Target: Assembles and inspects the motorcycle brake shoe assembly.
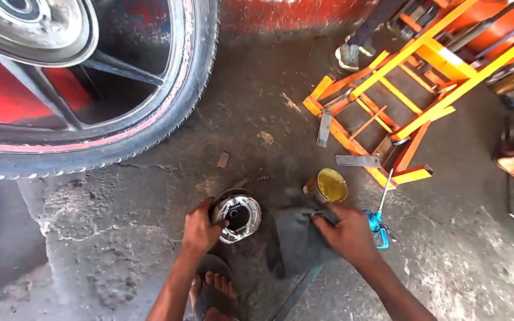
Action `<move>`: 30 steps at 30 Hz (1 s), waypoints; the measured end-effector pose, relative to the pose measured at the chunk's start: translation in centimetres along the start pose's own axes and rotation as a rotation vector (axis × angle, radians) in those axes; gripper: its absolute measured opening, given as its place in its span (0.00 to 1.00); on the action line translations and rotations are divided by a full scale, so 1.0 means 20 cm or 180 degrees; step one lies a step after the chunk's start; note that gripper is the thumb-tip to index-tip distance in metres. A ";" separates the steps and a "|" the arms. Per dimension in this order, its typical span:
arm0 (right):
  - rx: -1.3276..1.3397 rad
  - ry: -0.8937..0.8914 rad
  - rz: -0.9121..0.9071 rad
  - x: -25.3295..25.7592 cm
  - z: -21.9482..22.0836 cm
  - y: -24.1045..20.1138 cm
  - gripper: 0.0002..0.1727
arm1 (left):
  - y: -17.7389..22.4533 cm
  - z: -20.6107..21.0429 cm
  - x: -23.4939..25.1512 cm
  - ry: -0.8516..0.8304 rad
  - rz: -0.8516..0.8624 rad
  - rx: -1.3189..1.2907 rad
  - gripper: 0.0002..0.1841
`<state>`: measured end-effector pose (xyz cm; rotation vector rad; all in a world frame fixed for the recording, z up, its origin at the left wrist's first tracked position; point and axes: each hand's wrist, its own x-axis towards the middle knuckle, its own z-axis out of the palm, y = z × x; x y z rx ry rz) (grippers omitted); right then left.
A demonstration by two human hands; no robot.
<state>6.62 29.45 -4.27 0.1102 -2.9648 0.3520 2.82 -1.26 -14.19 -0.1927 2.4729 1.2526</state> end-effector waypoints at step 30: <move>-0.0686 -0.2412 -0.1396 -0.16 0.47 -0.29 0.33 | -0.28 0.16 0.02 -0.0309 -0.0611 -0.1363 0.37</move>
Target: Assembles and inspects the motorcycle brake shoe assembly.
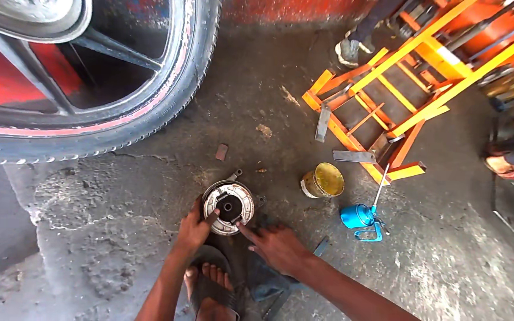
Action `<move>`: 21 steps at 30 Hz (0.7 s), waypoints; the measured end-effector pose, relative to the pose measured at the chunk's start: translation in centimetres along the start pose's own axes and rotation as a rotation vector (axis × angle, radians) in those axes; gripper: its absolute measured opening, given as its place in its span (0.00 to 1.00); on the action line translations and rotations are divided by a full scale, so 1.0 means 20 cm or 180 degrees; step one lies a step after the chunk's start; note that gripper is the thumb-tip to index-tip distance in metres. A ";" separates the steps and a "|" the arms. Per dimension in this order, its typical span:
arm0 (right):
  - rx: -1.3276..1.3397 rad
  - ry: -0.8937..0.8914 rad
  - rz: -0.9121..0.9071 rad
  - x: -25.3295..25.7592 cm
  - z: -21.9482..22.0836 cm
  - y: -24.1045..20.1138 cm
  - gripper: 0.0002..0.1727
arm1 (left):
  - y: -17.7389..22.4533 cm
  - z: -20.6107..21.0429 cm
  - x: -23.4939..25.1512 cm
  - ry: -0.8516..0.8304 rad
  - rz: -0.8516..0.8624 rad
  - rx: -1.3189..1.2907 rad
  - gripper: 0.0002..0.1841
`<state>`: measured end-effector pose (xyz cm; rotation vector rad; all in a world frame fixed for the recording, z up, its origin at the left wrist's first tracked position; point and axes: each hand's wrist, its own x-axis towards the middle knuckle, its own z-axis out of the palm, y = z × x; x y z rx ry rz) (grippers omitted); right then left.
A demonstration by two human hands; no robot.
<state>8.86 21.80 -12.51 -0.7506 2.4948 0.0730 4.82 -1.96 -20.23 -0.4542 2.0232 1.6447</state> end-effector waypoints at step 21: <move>-0.0564 0.1184 -0.0122 -0.08 0.09 -0.01 0.31 | -0.01 0.00 0.00 0.0046 0.0156 0.0155 0.37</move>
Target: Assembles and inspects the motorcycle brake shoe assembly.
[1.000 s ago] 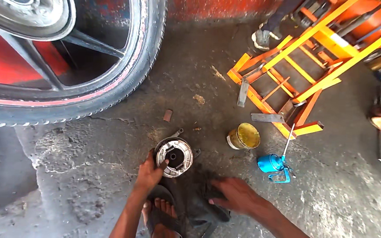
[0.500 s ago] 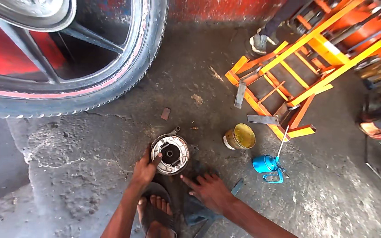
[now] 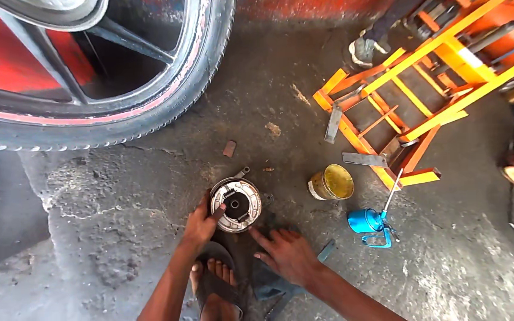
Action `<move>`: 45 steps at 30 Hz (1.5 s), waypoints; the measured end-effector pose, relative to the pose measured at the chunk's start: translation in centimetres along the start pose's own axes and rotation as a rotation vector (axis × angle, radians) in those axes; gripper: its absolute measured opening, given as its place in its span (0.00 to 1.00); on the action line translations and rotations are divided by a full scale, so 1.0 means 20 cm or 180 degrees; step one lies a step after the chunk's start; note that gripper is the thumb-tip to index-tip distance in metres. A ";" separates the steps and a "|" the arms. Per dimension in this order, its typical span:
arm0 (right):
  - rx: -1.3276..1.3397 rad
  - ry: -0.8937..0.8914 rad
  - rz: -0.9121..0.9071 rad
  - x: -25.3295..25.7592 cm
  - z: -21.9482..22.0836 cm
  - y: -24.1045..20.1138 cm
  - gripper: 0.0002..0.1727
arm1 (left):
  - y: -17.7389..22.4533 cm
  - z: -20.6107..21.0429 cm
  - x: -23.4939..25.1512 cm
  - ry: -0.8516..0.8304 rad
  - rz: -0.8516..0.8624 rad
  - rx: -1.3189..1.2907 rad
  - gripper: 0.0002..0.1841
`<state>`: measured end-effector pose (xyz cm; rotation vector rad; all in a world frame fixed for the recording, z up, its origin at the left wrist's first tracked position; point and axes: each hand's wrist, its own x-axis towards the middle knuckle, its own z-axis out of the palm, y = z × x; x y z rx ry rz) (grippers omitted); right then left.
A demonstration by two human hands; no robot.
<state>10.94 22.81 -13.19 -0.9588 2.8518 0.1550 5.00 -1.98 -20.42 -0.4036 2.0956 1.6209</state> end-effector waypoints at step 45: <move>0.0106 0.1215 0.0031 0.06 0.06 -0.06 0.17 | 0.01 -0.01 0.02 0.0087 0.0200 0.0373 0.37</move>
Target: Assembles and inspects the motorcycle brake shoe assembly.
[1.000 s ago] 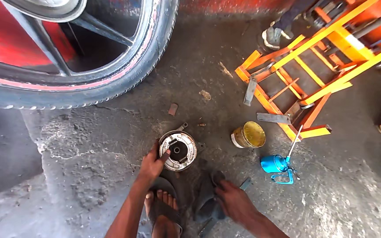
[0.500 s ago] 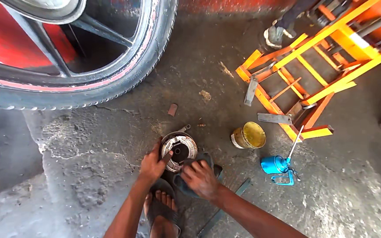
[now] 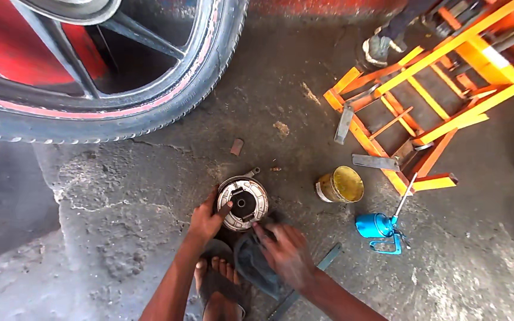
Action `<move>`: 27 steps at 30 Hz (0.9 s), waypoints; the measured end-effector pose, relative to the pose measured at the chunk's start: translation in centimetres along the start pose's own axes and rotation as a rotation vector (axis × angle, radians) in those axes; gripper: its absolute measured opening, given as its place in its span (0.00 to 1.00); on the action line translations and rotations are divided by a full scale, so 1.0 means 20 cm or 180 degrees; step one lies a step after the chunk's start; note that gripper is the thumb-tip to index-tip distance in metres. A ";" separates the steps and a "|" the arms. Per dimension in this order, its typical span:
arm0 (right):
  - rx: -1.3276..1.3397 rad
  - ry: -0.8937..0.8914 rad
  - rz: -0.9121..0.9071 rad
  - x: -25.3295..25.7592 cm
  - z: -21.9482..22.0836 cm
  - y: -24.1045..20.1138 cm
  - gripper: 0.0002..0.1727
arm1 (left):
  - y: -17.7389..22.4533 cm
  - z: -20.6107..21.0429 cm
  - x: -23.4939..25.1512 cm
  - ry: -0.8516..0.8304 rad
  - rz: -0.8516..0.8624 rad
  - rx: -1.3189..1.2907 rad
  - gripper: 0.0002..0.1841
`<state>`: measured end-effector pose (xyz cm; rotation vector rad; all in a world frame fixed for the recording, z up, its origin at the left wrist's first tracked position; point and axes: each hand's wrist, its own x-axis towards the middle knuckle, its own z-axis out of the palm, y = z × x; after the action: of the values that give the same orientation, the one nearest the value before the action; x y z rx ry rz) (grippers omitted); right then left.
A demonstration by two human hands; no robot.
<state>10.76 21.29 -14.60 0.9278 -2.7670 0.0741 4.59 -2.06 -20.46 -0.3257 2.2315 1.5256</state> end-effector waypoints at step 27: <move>0.2865 -0.1218 0.4773 0.25 -0.25 1.32 0.27 | -0.04 0.05 -0.02 0.0238 0.0122 -0.0029 0.37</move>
<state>-8.03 40.01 -7.99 -1.3700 -2.9751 1.4987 5.40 -1.53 -21.31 -0.3499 2.3013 1.5679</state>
